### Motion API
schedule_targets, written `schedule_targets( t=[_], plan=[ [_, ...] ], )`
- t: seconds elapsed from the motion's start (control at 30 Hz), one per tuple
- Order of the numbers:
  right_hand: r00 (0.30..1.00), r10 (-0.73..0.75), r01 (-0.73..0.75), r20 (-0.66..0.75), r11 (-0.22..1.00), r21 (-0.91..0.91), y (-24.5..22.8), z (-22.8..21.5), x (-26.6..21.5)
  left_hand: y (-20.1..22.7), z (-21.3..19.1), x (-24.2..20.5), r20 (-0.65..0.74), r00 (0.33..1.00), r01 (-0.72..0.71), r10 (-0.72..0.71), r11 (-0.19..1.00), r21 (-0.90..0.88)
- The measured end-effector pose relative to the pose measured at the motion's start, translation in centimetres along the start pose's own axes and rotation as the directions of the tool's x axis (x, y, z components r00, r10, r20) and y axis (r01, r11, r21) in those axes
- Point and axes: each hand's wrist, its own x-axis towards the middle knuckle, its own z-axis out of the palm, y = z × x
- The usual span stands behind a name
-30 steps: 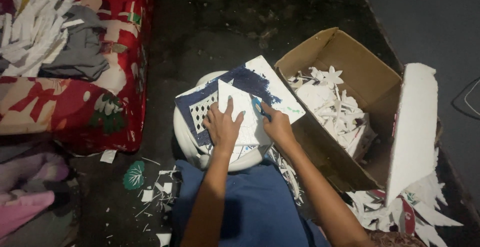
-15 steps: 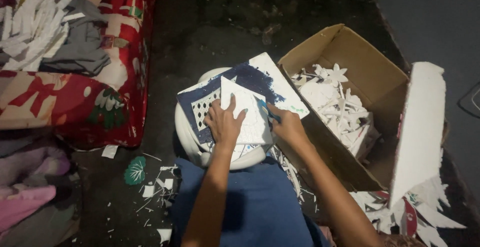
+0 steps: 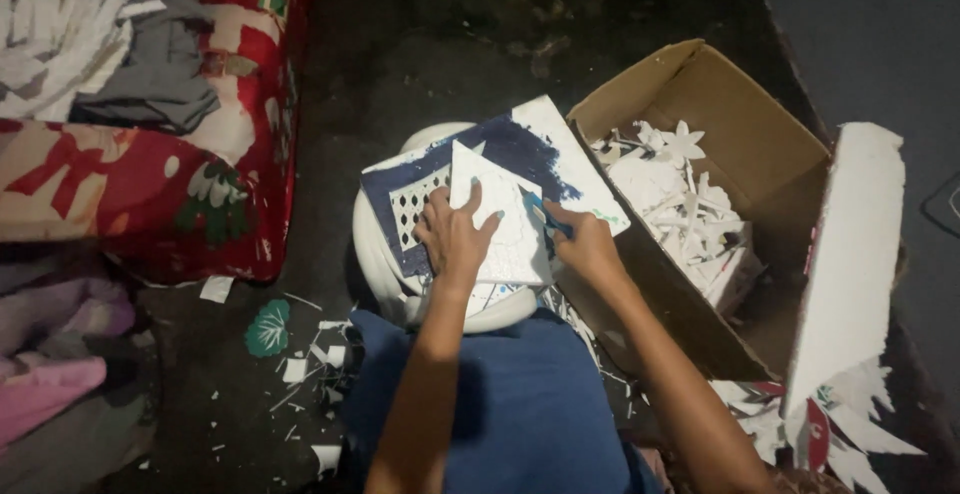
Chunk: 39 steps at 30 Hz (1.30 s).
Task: Cutting various shapes out of white foam boards using a blue utility knife.
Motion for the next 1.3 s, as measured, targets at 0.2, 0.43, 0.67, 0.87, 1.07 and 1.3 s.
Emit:
schedule_targets(
  t=[0.2, 0.43, 0.67, 0.87, 1.07, 1.3],
  plan=[
    [0.999, 0.001, 0.004, 0.051, 0.996, -0.094, -1.1, -1.5, -1.9, 0.2, 0.0, -0.1, -0.001, 1.000, 0.013, -0.013, 1.000, -0.009],
    [1.000, -0.007, 0.008, 0.016, 0.997, -0.083, -0.2, -0.7, -1.3, 0.2, -0.3, -0.2, -0.003, 1.000, -0.020, 0.020, 1.000, -0.014],
    [0.997, 0.055, -0.051, 0.054, 0.995, -0.080, 1.4, -1.3, -2.7, -0.4, 0.6, -0.1, -0.024, 0.998, -0.060, 0.059, 0.998, -0.027],
    [0.997, 0.041, -0.032, 0.066, 0.991, -0.131, 0.2, -2.7, -4.2, -0.1, 0.6, 0.0, -0.067, 0.996, -0.054, 0.051, 0.997, -0.056],
    [0.998, 0.029, -0.022, 0.051, 0.991, -0.131, 0.9, -2.1, -4.3, -0.6, 1.0, 0.1, -0.049, 0.997, -0.068, 0.067, 0.997, -0.039],
    [0.998, 0.030, -0.025, 0.051, 0.994, -0.105, 1.4, -2.4, -5.8, -1.2, 1.8, 0.8, -0.057, 0.997, -0.059, 0.059, 0.998, -0.009]
  ],
)
